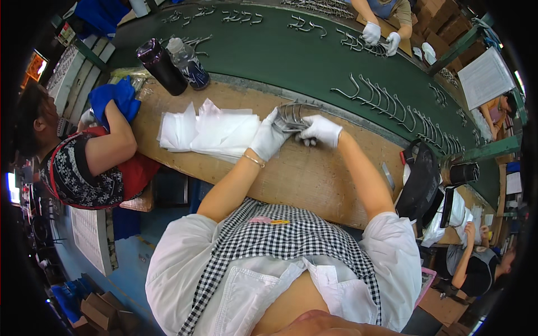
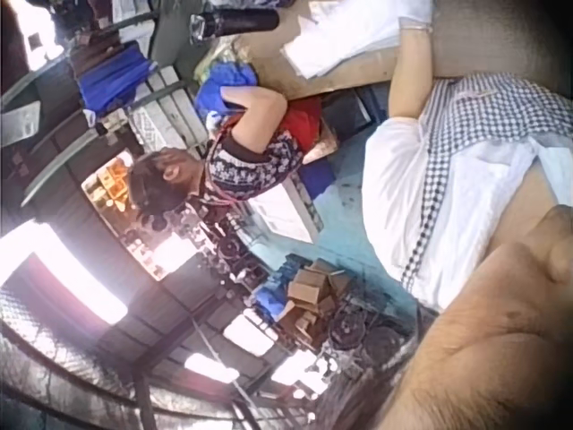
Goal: The person picks metal brackets from a conveyor belt, stacks and aligns them together in their hands, and places them on the table.
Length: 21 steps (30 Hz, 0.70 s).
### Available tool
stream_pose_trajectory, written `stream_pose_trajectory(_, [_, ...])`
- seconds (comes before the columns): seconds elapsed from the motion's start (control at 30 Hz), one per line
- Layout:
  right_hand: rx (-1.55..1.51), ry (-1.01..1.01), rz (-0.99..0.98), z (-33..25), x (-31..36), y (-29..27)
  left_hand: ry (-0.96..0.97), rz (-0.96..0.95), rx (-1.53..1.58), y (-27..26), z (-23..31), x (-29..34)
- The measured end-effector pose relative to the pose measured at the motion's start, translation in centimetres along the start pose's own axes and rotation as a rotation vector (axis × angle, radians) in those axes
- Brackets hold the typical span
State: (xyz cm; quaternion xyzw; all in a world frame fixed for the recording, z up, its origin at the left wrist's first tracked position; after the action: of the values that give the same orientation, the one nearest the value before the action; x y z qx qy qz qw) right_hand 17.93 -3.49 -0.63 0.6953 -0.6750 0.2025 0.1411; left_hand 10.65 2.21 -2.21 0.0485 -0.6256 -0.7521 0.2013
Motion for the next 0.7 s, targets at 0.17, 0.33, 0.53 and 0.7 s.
stream_pose_trajectory(0.17, [-0.171, -0.019, 0.079, 1.3, 4.8, 3.0, -0.182, 0.030, -0.166, -0.6, -2.3, 1.2])
stream_pose_trajectory(0.33, [-0.140, -0.199, 0.356, 2.3, 8.2, 1.9, -0.249, 0.082, -0.222, 1.4, -3.4, 3.3])
stream_pose_trajectory(0.53, [-0.041, -0.062, 0.445, 3.7, 10.2, 2.7, -0.334, 0.070, -0.215, 4.2, -4.7, 5.5])
stream_pose_trajectory(0.7, [0.172, -0.033, 0.438, 2.6, 10.5, 3.2, -0.386, 0.052, -0.114, 4.0, -5.7, 4.9])
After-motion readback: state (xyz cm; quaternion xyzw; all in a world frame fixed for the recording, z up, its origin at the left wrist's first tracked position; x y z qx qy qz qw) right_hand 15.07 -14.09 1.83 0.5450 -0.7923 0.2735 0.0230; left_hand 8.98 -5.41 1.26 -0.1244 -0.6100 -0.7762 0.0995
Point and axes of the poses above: each hand's wrist, its own x-axis away from the middle knuckle, its own y-axis out of the palm, z = x × y, the point moved 10 cm from there along -x, towards the middle knuckle, and after that the axes turned 3 degrees about x, right-handed, at the moved point
